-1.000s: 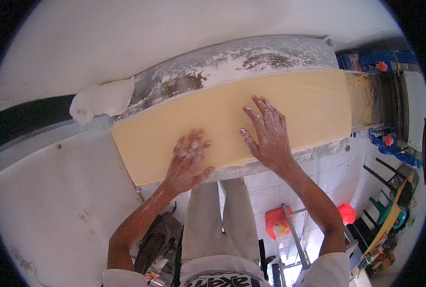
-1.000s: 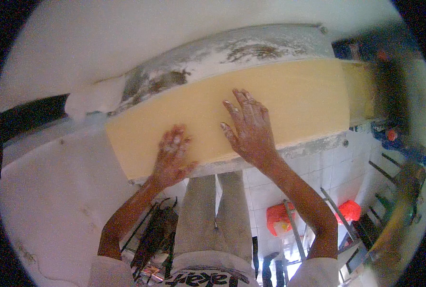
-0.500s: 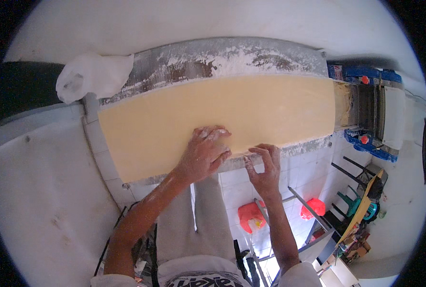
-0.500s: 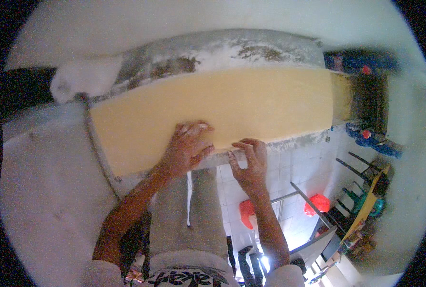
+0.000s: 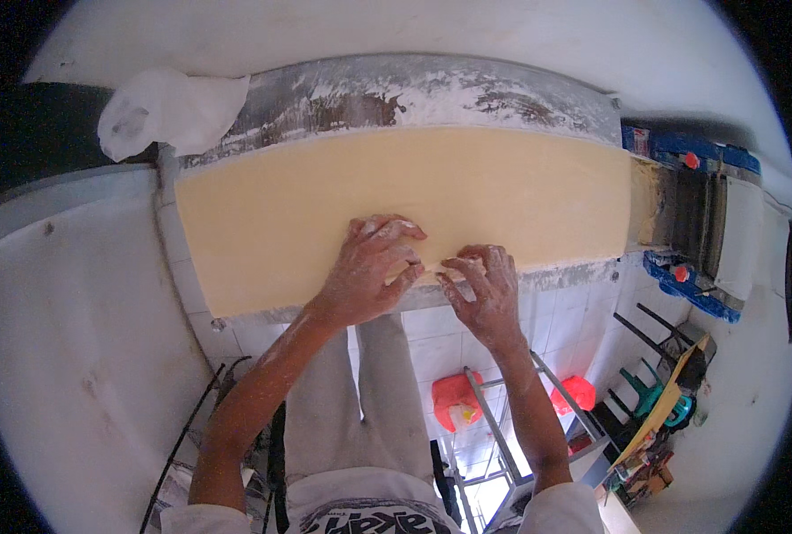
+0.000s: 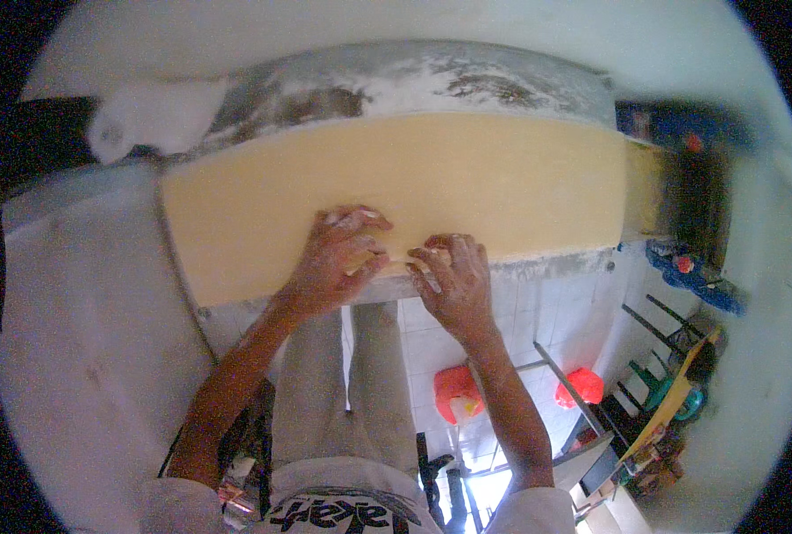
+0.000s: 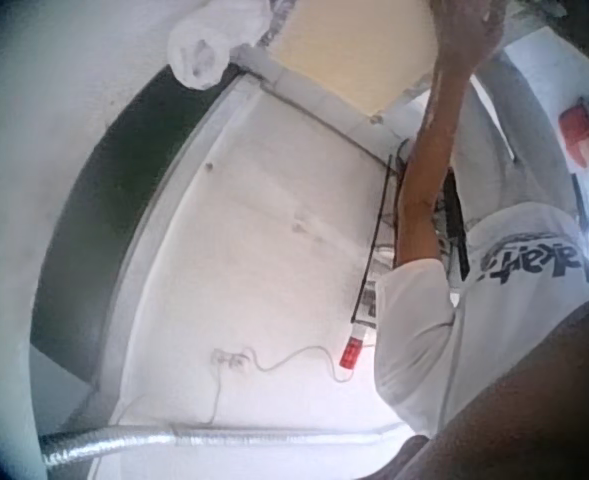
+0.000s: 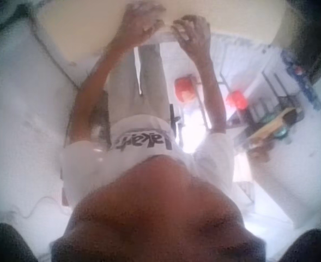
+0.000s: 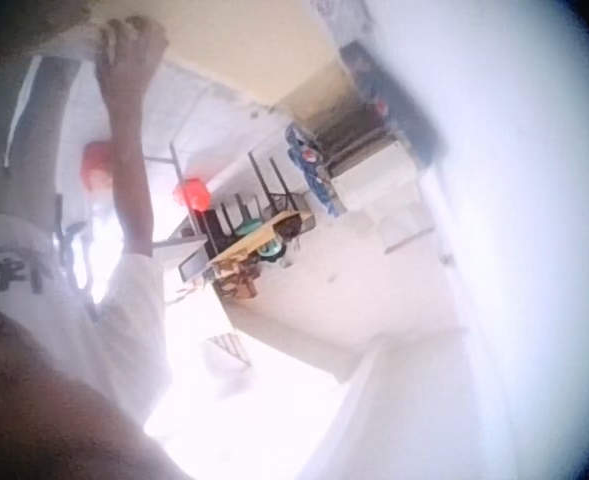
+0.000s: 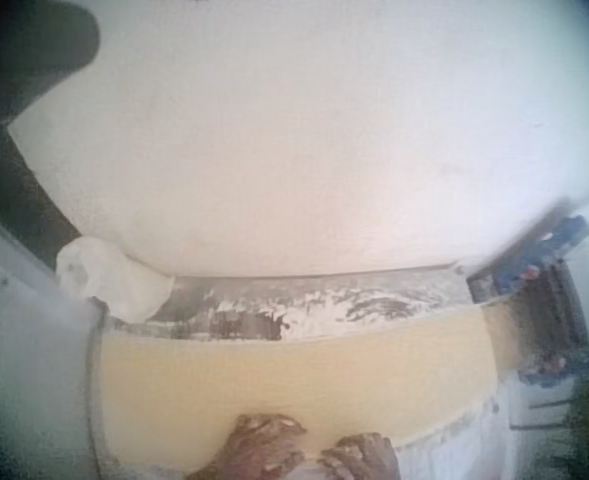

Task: The person repeatedly feeds a large sheet of dough through a dough sheeter, folding and refeeding it to thin and smooth the sheet. They sprinkle flour on the dough and the machine's feed table to prevent sticking, then lift and reposition the sheet between passes.

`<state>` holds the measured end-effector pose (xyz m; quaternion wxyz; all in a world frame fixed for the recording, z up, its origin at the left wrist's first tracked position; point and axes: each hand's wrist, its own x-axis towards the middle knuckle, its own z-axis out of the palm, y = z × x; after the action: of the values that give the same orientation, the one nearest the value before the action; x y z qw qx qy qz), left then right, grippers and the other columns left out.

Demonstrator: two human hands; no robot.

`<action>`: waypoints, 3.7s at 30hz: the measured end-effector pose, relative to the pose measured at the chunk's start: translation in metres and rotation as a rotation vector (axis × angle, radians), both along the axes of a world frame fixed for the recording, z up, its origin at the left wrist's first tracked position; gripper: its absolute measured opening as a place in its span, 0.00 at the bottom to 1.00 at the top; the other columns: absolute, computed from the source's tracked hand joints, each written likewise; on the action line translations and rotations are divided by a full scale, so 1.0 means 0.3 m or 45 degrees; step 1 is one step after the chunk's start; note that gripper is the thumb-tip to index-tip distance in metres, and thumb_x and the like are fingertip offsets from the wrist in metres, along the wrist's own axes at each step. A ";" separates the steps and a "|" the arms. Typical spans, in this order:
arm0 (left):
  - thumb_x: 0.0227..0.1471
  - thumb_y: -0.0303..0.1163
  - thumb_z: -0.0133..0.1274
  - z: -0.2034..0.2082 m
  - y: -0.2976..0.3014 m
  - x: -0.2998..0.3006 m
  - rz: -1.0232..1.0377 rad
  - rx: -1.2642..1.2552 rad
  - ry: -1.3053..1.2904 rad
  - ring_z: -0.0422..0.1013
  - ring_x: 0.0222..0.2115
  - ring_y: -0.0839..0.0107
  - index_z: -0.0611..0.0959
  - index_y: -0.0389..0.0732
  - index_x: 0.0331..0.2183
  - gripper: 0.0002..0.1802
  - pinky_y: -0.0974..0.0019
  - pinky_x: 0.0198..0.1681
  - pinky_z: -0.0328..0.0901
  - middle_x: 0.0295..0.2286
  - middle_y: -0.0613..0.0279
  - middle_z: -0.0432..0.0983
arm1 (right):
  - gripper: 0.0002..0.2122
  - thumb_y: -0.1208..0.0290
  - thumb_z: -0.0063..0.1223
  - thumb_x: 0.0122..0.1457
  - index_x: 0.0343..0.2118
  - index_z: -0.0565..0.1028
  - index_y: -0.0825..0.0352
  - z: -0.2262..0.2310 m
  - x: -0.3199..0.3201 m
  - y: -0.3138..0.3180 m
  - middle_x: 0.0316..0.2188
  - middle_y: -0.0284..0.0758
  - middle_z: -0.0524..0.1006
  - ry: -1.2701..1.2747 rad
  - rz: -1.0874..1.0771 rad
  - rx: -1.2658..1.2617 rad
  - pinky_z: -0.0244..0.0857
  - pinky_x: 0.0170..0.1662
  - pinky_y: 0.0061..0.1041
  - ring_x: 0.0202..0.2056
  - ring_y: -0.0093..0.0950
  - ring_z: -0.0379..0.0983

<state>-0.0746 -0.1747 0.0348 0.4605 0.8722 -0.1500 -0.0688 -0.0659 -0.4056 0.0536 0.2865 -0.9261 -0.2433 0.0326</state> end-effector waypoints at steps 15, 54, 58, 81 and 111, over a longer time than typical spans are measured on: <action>0.48 0.30 0.62 0.018 -0.127 -0.026 0.041 0.242 -0.280 0.74 0.46 0.56 0.80 0.41 0.44 0.19 0.48 0.52 0.62 0.44 0.55 0.77 | 0.13 0.76 0.67 0.51 0.41 0.81 0.61 0.025 0.092 -0.032 0.39 0.34 0.79 0.007 0.253 0.168 0.65 0.41 0.38 0.39 0.34 0.75; 0.64 0.54 0.45 -0.041 0.122 0.043 0.314 1.088 -0.053 0.37 0.72 0.47 0.57 0.39 0.69 0.42 0.38 0.71 0.31 0.71 0.46 0.43 | 0.34 0.46 0.50 0.65 0.69 0.62 0.60 -0.230 0.614 -0.417 0.72 0.53 0.52 -0.559 -0.594 -0.603 0.45 0.68 0.59 0.71 0.57 0.46; 0.63 0.51 0.50 -0.033 0.137 0.013 0.447 0.814 -0.099 0.42 0.71 0.46 0.65 0.39 0.66 0.38 0.39 0.71 0.36 0.69 0.45 0.49 | 0.29 0.56 0.54 0.65 0.67 0.64 0.60 -0.122 0.513 -0.412 0.70 0.51 0.56 -0.461 -0.668 -0.348 0.47 0.68 0.54 0.70 0.50 0.52; 0.50 0.35 0.63 0.029 -0.247 0.092 -0.100 0.284 -0.101 0.70 0.46 0.58 0.86 0.44 0.31 0.07 0.52 0.50 0.62 0.43 0.61 0.77 | 0.11 0.67 0.50 0.71 0.43 0.78 0.71 -0.017 -0.220 -0.144 0.38 0.38 0.81 0.736 -0.840 0.807 0.70 0.46 0.27 0.38 0.26 0.78; 0.56 0.31 0.60 0.031 -0.227 0.079 -0.026 -0.055 0.112 0.77 0.40 0.52 0.84 0.36 0.36 0.09 0.55 0.45 0.73 0.39 0.51 0.77 | 0.14 0.64 0.50 0.71 0.50 0.70 0.70 -0.007 -0.178 0.021 0.51 0.47 0.77 1.271 -1.239 1.815 0.73 0.53 0.33 0.53 0.37 0.77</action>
<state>-0.0510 -0.2427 0.0440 0.4846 0.8566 -0.1398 -0.1086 -0.1193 -0.3993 0.0515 0.8272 -0.4169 0.3484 0.1435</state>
